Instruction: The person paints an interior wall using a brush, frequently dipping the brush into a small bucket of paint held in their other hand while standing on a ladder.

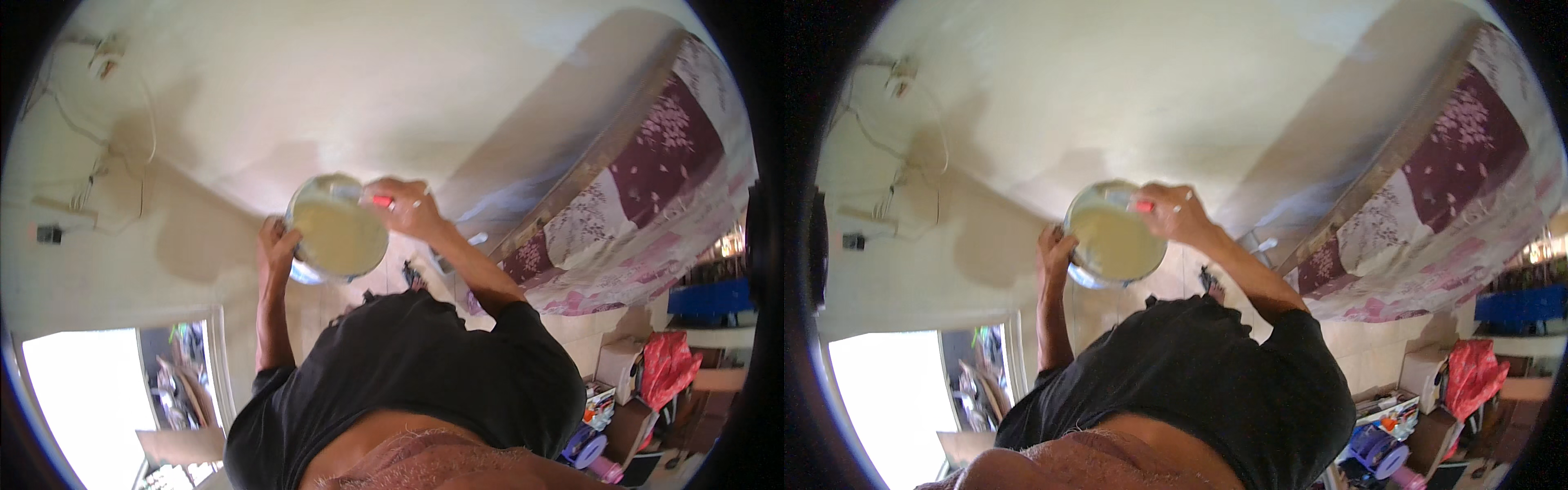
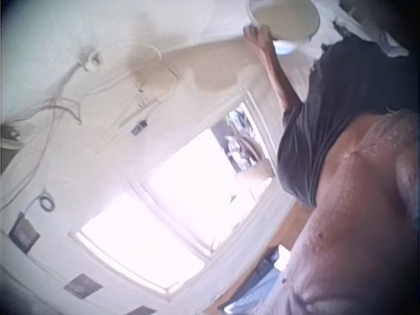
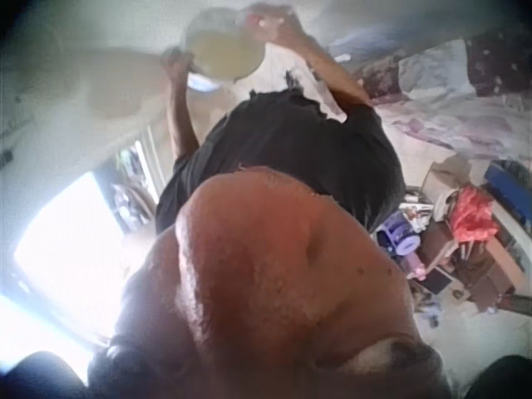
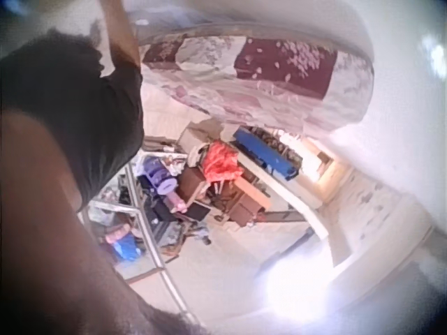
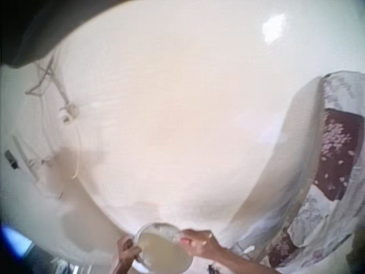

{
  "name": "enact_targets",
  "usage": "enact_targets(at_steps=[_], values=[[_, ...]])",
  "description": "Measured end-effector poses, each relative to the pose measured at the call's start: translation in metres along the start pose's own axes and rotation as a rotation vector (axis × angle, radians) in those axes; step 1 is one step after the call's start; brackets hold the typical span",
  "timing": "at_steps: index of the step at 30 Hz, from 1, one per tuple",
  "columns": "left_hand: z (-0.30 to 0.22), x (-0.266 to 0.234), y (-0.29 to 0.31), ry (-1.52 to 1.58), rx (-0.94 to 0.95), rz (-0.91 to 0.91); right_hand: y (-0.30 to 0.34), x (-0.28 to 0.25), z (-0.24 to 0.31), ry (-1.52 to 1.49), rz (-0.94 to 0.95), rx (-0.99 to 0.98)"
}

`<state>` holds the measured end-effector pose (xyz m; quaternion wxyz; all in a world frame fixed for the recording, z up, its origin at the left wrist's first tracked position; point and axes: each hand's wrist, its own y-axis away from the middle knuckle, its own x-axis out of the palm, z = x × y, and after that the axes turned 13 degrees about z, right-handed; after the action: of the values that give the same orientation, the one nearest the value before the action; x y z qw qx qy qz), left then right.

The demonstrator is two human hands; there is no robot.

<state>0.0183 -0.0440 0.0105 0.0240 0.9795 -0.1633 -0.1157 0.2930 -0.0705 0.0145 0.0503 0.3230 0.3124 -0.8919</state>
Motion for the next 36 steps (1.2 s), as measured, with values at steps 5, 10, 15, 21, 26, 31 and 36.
enact_targets(at_steps=[5,10,15,21,26,31,36], values=[[-0.001,0.004,-0.003,0.067,-0.013,0.004,0.014,0.001,0.007,-0.214,0.331,0.125],[0.001,0.006,-0.006,0.059,-0.017,0.026,0.013,0.019,-0.002,-0.234,0.298,0.161],[-0.004,0.008,-0.001,0.061,-0.019,0.072,-0.015,0.030,-0.003,-0.233,0.005,0.048],[-0.009,0.003,0.004,0.042,0.002,0.010,-0.015,0.003,-0.004,-0.222,-0.142,-0.008],[-0.008,0.004,0.010,0.027,-0.030,-0.050,-0.037,-0.068,0.015,-0.367,-0.532,0.144],[0.007,-0.001,0.012,0.009,-0.014,-0.080,-0.101,-0.142,0.008,-0.510,-0.908,-0.182],[0.008,-0.006,0.012,-0.043,-0.109,-0.085,-0.155,-0.178,0.001,-0.510,-1.021,-0.361]])
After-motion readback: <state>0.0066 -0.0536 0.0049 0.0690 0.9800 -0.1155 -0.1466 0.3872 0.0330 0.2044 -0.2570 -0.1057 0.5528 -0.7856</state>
